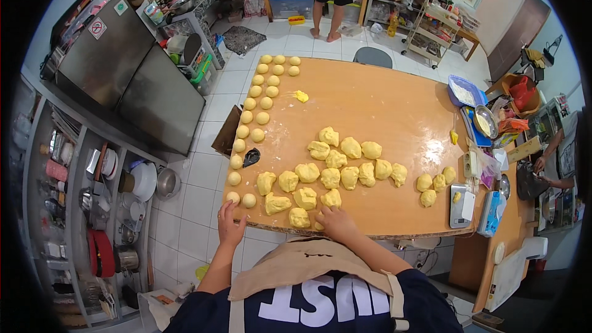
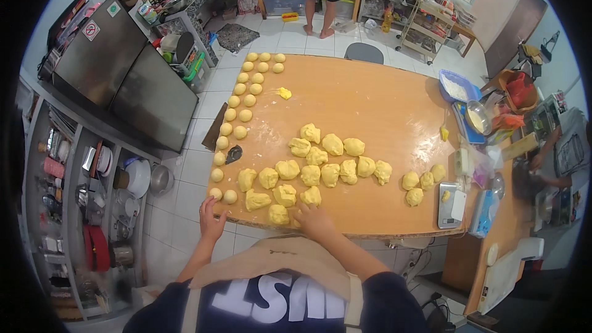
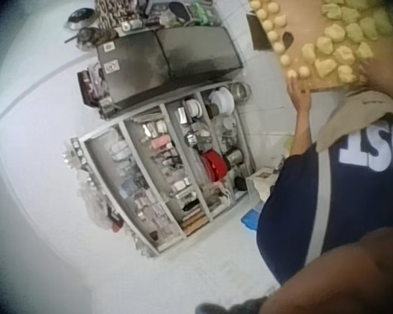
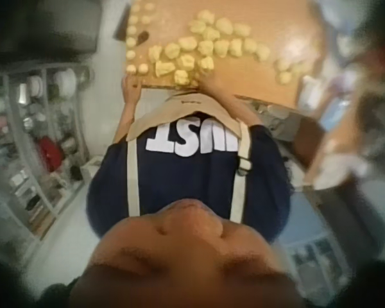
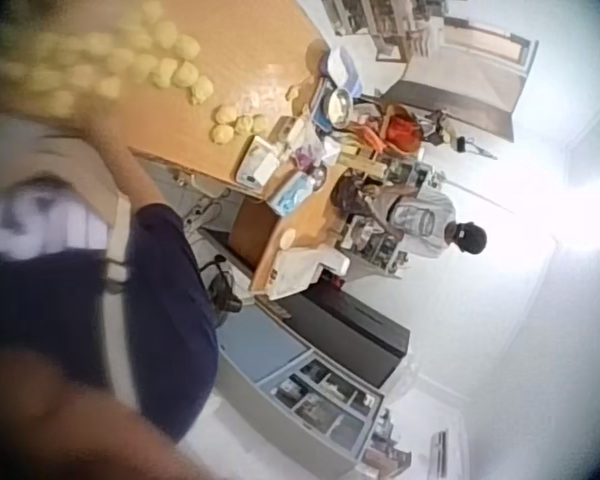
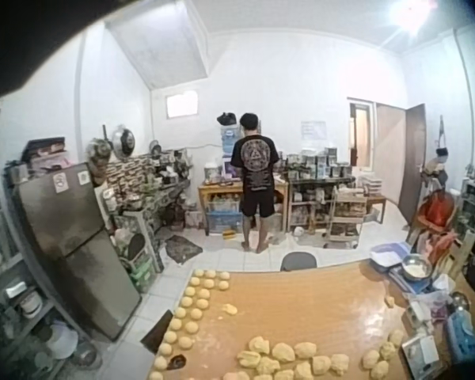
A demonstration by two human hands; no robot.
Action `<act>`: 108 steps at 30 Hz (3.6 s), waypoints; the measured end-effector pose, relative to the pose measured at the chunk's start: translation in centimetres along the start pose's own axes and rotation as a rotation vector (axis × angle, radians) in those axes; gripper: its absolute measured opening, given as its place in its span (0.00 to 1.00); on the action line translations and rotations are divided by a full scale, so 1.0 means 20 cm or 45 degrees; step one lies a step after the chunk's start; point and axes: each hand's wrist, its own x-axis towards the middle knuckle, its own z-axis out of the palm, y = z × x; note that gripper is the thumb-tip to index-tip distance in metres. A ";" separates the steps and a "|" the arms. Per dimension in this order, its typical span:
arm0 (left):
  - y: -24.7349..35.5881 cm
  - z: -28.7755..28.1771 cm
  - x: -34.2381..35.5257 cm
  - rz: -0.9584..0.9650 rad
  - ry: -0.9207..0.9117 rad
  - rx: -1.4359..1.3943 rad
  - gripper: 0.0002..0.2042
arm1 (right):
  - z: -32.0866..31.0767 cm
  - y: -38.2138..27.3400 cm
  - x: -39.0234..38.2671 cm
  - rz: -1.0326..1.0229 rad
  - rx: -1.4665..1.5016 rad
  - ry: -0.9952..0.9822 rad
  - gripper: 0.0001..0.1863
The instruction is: The person shapes portions of dough into balls by hand and arranges them in rows on the table.
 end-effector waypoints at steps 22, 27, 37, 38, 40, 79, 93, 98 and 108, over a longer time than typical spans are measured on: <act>-0.06 0.05 -0.20 0.057 -0.175 -0.118 0.17 | -0.25 0.57 -0.63 0.767 0.336 1.216 0.25; -0.05 0.01 -0.22 -0.081 -0.489 -0.096 0.13 | -0.09 0.64 -0.29 0.738 0.272 0.720 0.20; -0.61 -0.22 -0.89 -0.451 -0.369 0.057 0.11 | 0.15 0.68 -0.47 0.705 0.098 0.729 0.30; -0.63 -0.17 -0.94 -0.559 -0.489 -0.019 0.12 | 0.10 0.65 -0.37 0.946 0.244 1.026 0.31; -0.67 -0.04 -1.02 -0.732 -0.685 -0.188 0.12 | 0.14 0.53 -0.25 0.924 0.336 1.009 0.29; -0.69 0.18 -0.70 -0.855 -1.075 -0.580 0.21 | 0.08 0.70 -0.36 0.877 0.520 1.172 0.18; -0.75 0.19 -0.74 -0.838 -1.179 -0.418 0.20 | 0.09 0.72 -0.37 0.922 0.493 0.947 0.18; -0.72 0.22 -0.68 -0.823 -1.121 -0.439 0.20 | 0.38 0.51 -0.38 0.420 0.523 0.918 0.13; -0.73 0.25 -0.74 -0.817 -1.168 -0.421 0.19 | 0.22 0.67 -0.24 0.821 0.473 0.979 0.18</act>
